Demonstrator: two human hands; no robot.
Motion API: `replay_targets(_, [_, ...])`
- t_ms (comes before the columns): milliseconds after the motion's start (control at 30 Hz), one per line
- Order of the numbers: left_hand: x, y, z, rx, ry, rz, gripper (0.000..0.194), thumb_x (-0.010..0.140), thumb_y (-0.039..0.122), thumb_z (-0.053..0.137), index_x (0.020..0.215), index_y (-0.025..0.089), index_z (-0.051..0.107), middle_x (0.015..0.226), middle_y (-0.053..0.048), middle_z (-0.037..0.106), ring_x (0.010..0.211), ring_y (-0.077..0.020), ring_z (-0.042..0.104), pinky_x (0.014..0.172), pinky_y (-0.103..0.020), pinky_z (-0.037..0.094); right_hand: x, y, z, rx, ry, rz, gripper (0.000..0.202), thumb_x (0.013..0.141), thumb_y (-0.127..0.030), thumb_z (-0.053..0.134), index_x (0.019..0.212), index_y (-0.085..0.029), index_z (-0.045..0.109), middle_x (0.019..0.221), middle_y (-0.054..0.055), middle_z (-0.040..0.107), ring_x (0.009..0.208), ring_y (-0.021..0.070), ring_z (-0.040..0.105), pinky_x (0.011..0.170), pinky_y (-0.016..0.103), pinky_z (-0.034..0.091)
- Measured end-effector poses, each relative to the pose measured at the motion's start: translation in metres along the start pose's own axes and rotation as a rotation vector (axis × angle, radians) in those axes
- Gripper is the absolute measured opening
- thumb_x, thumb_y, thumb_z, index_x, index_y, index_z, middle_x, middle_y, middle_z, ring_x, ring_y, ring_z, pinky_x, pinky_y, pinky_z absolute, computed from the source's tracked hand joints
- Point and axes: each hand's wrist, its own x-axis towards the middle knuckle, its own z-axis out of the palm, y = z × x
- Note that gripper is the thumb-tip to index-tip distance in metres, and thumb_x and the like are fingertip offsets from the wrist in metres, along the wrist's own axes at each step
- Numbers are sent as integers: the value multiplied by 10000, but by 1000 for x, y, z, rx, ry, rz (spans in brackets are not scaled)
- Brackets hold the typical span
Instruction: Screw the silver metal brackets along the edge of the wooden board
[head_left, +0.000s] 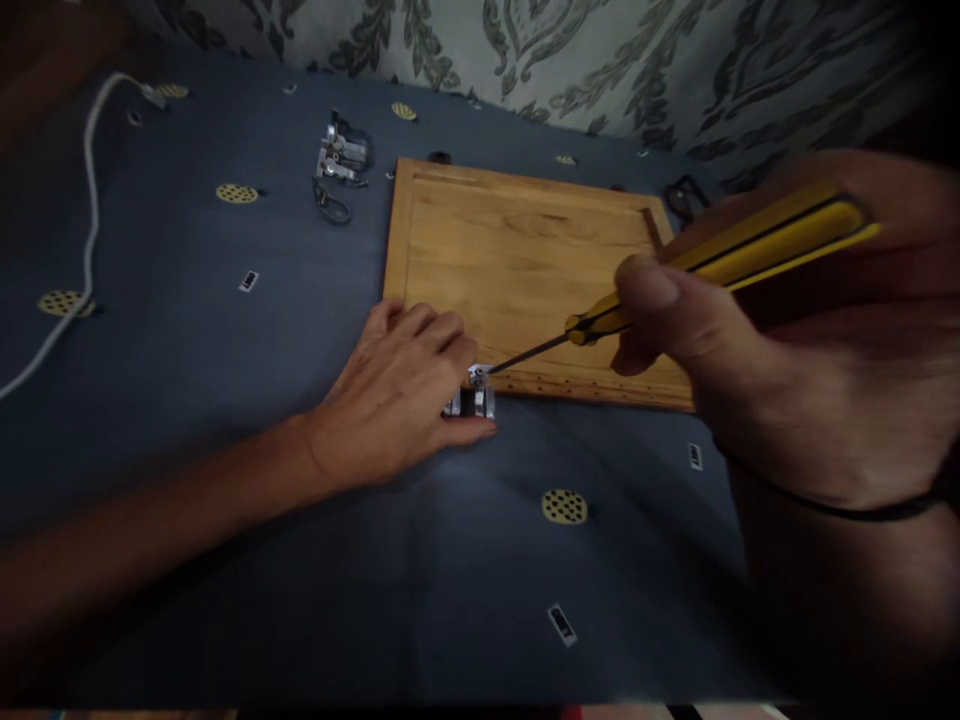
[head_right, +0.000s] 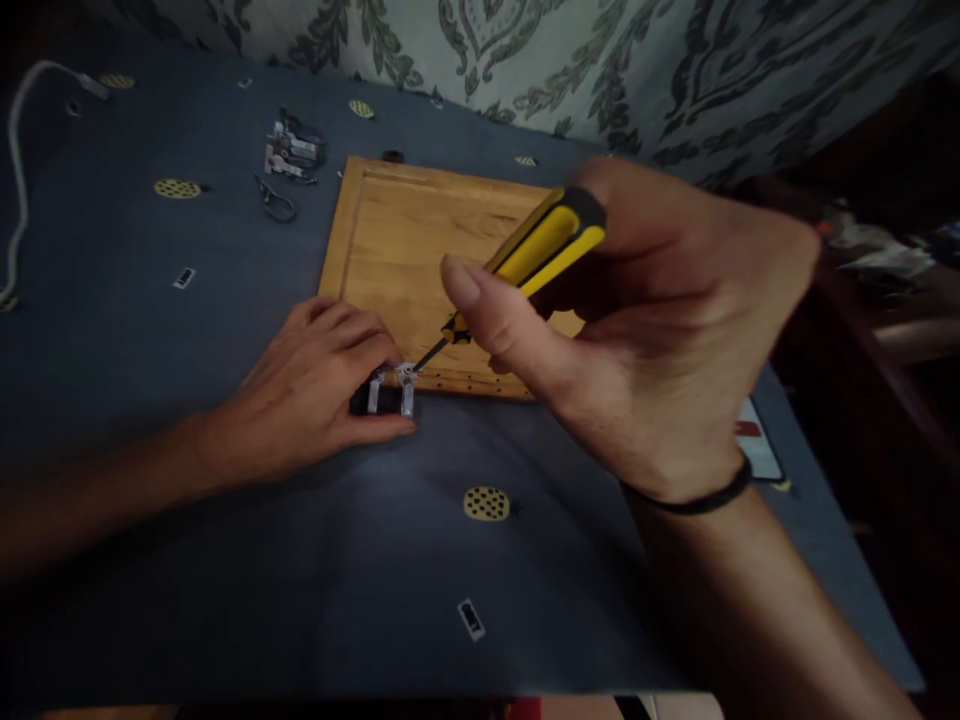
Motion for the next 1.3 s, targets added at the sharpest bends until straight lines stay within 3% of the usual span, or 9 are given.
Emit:
replay_targets(133, [2, 4, -3, 1, -8, 6, 401, 856, 487, 714, 1026, 126, 670, 1064, -106, 673, 1088, -316, 583, 1037, -520, 378, 4, -10, 1, -105, -33, -13, 339, 794, -451, 782, 632, -255, 558, 590, -34, 570, 503, 128, 481, 510, 338, 338])
replay_targets(533, [0, 3, -2, -14, 19, 11, 413, 848, 499, 714, 1040, 138, 658, 1063, -99, 662, 1092, -307, 585, 1049, -506, 370, 9, -8, -1, -111, -53, -20, 346, 795, -389, 791, 586, -227, 567, 548, -50, 567, 479, 81, 476, 470, 289, 375])
replay_targets(833, [1, 3, -3, -8, 5, 12, 446, 834, 519, 729, 1053, 138, 660, 1080, -102, 671, 1088, -306, 586, 1053, -509, 366, 5, -12, -1, -150, -92, -50, 315, 836, -295, 742, 605, -269, 529, 572, -40, 545, 469, 128, 464, 482, 328, 394])
replay_targets(1100, [-3, -17, -2, -69, 9, 36, 579, 766, 634, 754, 1058, 149, 633, 1039, -67, 665, 1053, -268, 591, 1019, -431, 392, 3, -3, 9, -166, 93, -88, 330, 841, -467, 728, 645, -285, 534, 590, -37, 580, 482, 146, 513, 479, 332, 383])
replay_targets(1200, [-2, -24, -2, -102, -7, 40, 573, 753, 635, 763, 1045, 161, 626, 1044, -56, 665, 1048, -258, 595, 1018, -417, 397, 2, -6, 11, -187, 103, -127, 310, 870, -413, 696, 642, -285, 528, 597, -42, 576, 486, 138, 508, 477, 319, 390])
replay_targets(1300, [-1, -23, -1, -93, -8, 51, 531, 769, 589, 774, 1051, 166, 621, 1054, -56, 663, 1068, -264, 588, 1023, -431, 392, 4, -9, 11, -110, 77, -148, 312, 820, -327, 757, 617, -265, 528, 567, -50, 564, 450, 114, 481, 443, 296, 376])
